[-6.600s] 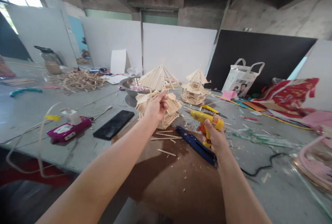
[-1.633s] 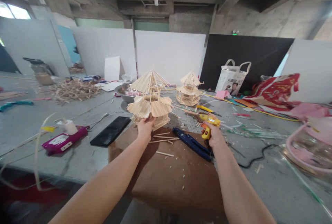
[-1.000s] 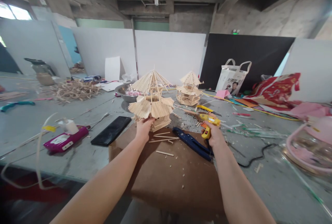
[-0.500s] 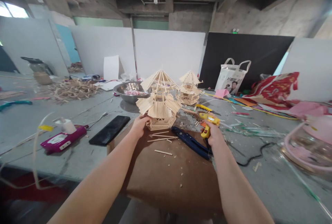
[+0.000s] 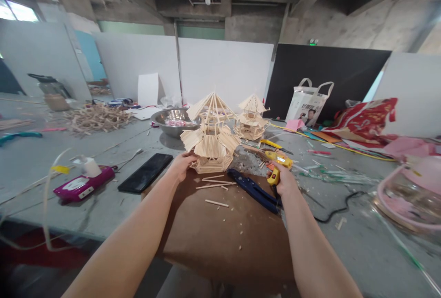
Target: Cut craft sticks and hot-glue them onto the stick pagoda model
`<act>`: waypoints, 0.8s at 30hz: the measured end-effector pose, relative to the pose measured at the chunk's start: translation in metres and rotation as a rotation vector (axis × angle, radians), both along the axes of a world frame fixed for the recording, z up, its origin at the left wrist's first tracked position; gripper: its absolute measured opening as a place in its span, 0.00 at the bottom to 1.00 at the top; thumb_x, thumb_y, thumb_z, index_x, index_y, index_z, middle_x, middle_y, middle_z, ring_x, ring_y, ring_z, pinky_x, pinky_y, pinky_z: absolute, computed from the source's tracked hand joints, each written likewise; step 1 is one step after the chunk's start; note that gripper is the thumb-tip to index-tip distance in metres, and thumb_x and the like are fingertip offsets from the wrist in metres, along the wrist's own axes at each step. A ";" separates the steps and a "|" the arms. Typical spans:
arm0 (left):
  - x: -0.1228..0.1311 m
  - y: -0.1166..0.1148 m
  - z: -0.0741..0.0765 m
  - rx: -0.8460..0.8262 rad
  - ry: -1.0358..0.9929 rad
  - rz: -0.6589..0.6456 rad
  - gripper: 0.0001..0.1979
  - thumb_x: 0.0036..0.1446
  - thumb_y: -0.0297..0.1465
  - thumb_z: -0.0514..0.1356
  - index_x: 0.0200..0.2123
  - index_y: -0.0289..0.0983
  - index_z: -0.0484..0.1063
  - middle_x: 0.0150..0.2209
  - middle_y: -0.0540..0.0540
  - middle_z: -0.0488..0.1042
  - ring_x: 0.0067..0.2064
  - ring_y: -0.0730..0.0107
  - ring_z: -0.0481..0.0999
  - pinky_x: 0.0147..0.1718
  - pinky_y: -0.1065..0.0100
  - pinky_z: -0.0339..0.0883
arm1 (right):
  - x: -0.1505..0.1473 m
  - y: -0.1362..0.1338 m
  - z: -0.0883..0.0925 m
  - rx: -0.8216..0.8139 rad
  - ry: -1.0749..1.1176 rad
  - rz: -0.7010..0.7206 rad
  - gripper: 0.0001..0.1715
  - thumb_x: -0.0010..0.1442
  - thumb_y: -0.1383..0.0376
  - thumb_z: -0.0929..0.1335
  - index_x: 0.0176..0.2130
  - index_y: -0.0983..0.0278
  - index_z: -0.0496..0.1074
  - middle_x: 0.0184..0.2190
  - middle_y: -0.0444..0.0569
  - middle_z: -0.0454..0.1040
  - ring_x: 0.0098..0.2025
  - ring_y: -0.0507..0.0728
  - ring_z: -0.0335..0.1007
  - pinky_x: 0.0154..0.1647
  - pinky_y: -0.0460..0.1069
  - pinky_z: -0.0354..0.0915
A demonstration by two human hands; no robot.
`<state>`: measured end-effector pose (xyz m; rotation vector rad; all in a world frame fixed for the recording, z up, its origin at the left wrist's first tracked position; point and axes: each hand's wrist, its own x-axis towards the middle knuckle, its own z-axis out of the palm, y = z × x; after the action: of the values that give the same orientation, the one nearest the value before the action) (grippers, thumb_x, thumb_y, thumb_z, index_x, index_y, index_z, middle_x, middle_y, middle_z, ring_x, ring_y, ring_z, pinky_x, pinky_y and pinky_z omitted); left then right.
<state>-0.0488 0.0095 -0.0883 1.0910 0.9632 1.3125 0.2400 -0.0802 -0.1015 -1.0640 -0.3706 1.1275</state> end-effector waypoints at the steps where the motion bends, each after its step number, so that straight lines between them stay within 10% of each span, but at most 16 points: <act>1: -0.001 0.000 0.001 0.000 0.000 -0.019 0.09 0.27 0.25 0.61 0.21 0.31 0.70 0.19 0.48 0.71 0.22 0.72 0.68 0.22 0.72 0.59 | 0.000 0.000 -0.001 -0.001 0.002 0.003 0.02 0.47 0.69 0.63 0.27 0.66 0.65 0.14 0.42 0.68 0.12 0.47 0.60 0.11 0.43 0.59; 11: -0.016 0.003 0.005 -0.095 -0.078 -0.162 0.09 0.30 0.25 0.59 0.23 0.34 0.67 0.22 0.50 0.70 0.24 0.72 0.69 0.22 0.73 0.59 | -0.002 0.000 -0.001 -0.008 -0.008 0.001 0.02 0.47 0.70 0.63 0.27 0.65 0.64 0.15 0.41 0.68 0.11 0.47 0.59 0.11 0.43 0.59; 24: -0.008 0.005 0.004 -0.189 -0.132 -0.001 0.10 0.28 0.20 0.55 0.21 0.35 0.63 0.21 0.51 0.67 0.21 0.73 0.68 0.17 0.74 0.58 | -0.001 0.000 -0.002 -0.015 -0.012 0.032 0.02 0.47 0.68 0.64 0.26 0.66 0.64 0.14 0.41 0.68 0.12 0.47 0.60 0.11 0.43 0.60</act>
<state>-0.0573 0.0148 -0.0841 0.8503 0.9661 1.2494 0.2395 -0.0801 -0.1033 -1.0817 -0.3902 1.1547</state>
